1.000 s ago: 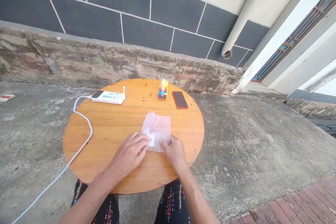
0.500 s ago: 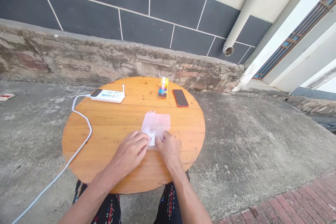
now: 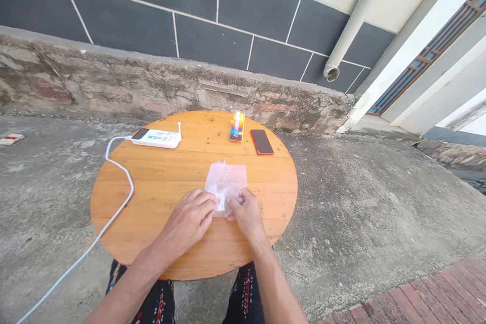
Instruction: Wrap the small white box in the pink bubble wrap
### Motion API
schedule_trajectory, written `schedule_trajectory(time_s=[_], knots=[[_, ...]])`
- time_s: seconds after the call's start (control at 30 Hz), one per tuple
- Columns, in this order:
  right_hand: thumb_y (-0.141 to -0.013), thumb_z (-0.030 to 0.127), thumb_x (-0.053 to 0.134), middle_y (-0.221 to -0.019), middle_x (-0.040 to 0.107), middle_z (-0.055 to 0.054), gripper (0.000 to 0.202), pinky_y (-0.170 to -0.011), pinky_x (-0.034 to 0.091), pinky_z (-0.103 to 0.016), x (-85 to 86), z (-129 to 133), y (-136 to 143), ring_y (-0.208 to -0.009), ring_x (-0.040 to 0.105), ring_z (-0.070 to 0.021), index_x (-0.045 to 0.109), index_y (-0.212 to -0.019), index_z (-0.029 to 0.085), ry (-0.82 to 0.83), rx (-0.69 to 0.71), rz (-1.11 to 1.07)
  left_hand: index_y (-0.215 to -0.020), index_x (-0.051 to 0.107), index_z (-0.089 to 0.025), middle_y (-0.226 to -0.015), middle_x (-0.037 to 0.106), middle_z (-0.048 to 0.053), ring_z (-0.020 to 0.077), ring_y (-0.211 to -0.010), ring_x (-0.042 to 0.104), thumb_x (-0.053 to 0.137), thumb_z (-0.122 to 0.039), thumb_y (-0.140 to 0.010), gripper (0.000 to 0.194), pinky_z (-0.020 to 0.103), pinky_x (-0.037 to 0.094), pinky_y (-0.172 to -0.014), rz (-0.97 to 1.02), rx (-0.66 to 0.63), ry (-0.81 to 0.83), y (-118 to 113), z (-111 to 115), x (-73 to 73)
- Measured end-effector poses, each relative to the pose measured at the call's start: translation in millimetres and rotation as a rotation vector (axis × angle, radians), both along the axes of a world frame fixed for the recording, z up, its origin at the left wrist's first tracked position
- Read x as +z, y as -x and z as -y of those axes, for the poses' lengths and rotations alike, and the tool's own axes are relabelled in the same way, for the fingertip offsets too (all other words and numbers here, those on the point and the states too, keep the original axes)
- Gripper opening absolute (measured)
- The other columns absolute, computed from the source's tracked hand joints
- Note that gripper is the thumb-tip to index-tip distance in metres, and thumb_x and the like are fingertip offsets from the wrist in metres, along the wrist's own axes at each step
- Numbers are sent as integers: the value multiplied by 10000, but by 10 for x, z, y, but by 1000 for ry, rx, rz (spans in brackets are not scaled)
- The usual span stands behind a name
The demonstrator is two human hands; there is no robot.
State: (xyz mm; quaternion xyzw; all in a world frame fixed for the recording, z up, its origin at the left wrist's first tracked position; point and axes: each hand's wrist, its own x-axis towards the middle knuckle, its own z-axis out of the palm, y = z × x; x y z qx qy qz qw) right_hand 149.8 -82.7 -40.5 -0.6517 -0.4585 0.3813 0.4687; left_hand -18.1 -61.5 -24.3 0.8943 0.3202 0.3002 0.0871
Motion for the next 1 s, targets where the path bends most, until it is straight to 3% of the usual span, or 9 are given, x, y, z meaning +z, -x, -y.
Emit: schedule_trajectory(time_s=[0.3, 0.57, 0.77, 1.0], knots=[[-815, 410, 571, -608, 536, 27, 237, -508, 451, -220, 118, 80, 91, -536, 521, -126, 561, -751, 183, -134, 73, -46, -731, 521, -174, -842, 592, 30, 200, -848, 501, 472, -46, -838, 174, 354, 427, -762, -40, 12, 12, -7, 0, 5], [-901, 309, 492, -773, 618, -18, 209, -610, 404, -227, 228, 165, 107, -693, 547, -149, 639, -842, 173, -302, 145, 298, -766, 569, -176, -833, 594, 31, 200, -843, 490, 464, -49, -847, 183, 355, 431, -763, -3, -8, 4, 7, 4, 15], [-928, 192, 443, -935, 627, -42, 200, -758, 440, -257, 321, 209, 113, -872, 580, -169, 641, -954, 196, -404, 337, 406, -794, 590, -159, -847, 598, 35, 203, -865, 488, 470, -44, -849, 175, 363, 440, -792, 39, -36, 27, 20, -4, -12], [-871, 114, 482, -890, 618, -38, 170, -773, 441, -287, 313, 145, 45, -837, 578, -169, 603, -962, 191, -527, 464, 559, -821, 610, -145, -914, 582, 63, 200, -904, 501, 443, -22, -837, 208, 339, 467, -799, 136, -74, 74, 56, 13, -83]])
